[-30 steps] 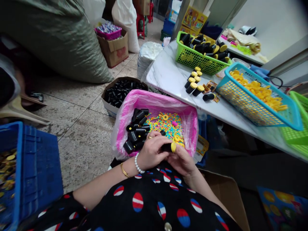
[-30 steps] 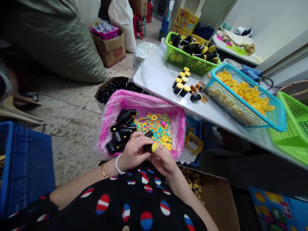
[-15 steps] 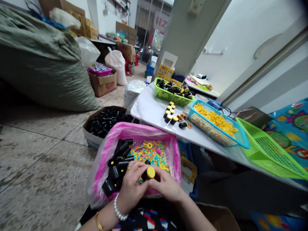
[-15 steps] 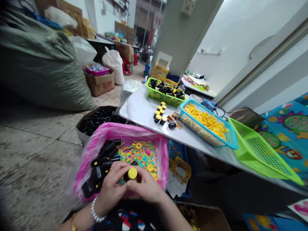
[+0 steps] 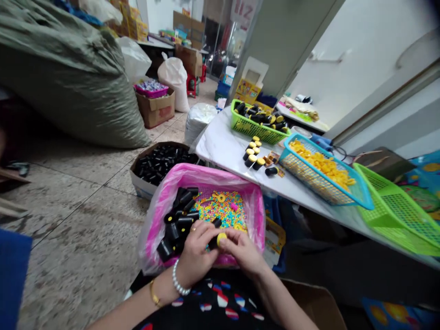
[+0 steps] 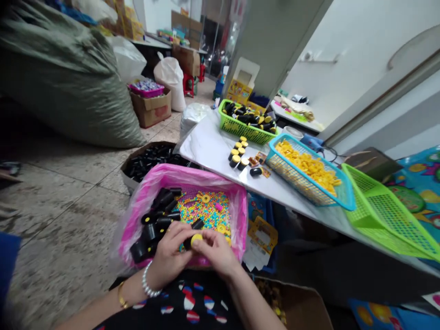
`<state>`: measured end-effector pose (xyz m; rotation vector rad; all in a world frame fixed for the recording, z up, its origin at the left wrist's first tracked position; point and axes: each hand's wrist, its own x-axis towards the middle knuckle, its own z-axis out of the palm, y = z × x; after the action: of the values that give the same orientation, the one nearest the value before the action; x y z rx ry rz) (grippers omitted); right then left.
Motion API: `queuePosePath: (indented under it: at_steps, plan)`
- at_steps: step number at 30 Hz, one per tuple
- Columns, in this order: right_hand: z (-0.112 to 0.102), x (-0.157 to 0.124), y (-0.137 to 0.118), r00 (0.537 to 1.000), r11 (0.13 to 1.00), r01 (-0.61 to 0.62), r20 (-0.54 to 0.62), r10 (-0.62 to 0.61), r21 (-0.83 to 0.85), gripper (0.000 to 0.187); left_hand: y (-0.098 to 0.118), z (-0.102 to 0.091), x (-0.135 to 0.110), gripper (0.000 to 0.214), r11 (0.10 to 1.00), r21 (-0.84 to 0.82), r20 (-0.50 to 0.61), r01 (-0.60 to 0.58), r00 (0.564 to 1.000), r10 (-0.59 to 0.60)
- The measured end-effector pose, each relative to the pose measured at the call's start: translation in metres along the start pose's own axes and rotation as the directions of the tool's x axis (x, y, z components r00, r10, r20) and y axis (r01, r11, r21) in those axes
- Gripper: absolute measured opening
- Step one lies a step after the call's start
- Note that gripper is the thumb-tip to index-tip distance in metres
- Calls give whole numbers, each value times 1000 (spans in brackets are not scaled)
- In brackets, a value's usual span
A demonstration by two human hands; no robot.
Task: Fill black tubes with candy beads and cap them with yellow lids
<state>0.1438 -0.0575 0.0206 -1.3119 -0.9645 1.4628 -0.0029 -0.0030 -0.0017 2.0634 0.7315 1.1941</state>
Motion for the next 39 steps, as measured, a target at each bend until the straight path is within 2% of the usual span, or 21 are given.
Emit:
queuePosePath:
  at_steps: [3,5,7,9,12,14,15,16,17,19,20,22,24,27,29,31,33,35,36,39]
  plan:
    - [6,-6,-11,990,953,93,-76,-119,-289,27,-2,-1,0,35,1000,-5,30,-2,1000,3]
    - [12,-10,-16,948,858,135,-188,-258,-496,32,-3,-1,-1,44,1000,9,33,11,999,-11]
    - [18,-11,-18,894,760,162,-232,-383,-630,26,-6,0,-2,52,999,26,18,23,1000,-24]
    - [25,-9,-21,872,701,206,-197,-448,-682,19,-9,1,-3,54,998,22,-2,51,999,-51]
    - [26,0,-36,880,644,286,-71,-469,-710,25,-14,-1,-2,48,991,-28,-28,131,991,-132]
    - [12,10,-54,882,632,310,-34,-471,-711,24,-15,-4,0,43,975,-56,-35,213,976,-215]
    - [-1,16,-66,870,628,295,-68,-488,-720,22,-15,-5,0,43,965,-71,-35,252,966,-254]
    - [-19,23,-77,839,632,253,-159,-521,-732,23,-15,-6,1,44,955,-87,-29,285,957,-289]
    - [-40,31,-89,759,616,169,-297,-579,-770,28,-14,-8,1,44,945,-108,-19,310,949,-314]
    - [-88,50,-107,535,560,-97,-518,-668,-823,37,-10,-10,2,45,925,-170,13,338,940,-341]
    - [-111,59,-113,479,545,-227,-579,-659,-807,40,-7,-11,4,46,912,-210,30,353,934,-355]
    - [-150,78,-119,467,544,-280,-607,-643,-791,45,-1,-14,9,44,879,-280,61,387,920,-386]
    - [-173,95,-118,482,544,-285,-609,-630,-789,44,7,-21,19,40,867,-308,84,390,919,-384]
    - [-182,111,-114,501,535,-261,-587,-636,-803,36,22,-38,45,32,898,-281,152,338,940,-306]
    - [-179,115,-112,517,528,-207,-550,-656,-824,29,29,-48,70,30,916,-253,227,310,940,-255]
    - [-175,116,-111,517,520,-132,-506,-690,-844,26,29,-52,101,31,956,-190,256,223,951,-171]
    - [-170,116,-109,499,510,-63,-469,-728,-858,31,20,-47,136,32,992,-87,227,96,971,-74]
    - [-165,118,-107,486,497,-12,-439,-756,-868,35,3,-31,171,32,1000,29,172,4,985,-9]
    - [-163,119,-106,486,490,10,-424,-764,-872,37,-8,-20,187,34,995,99,159,-18,987,2]
    - [-161,126,-102,494,470,50,-387,-778,-881,45,-36,18,228,35,988,155,145,-9,989,-13]
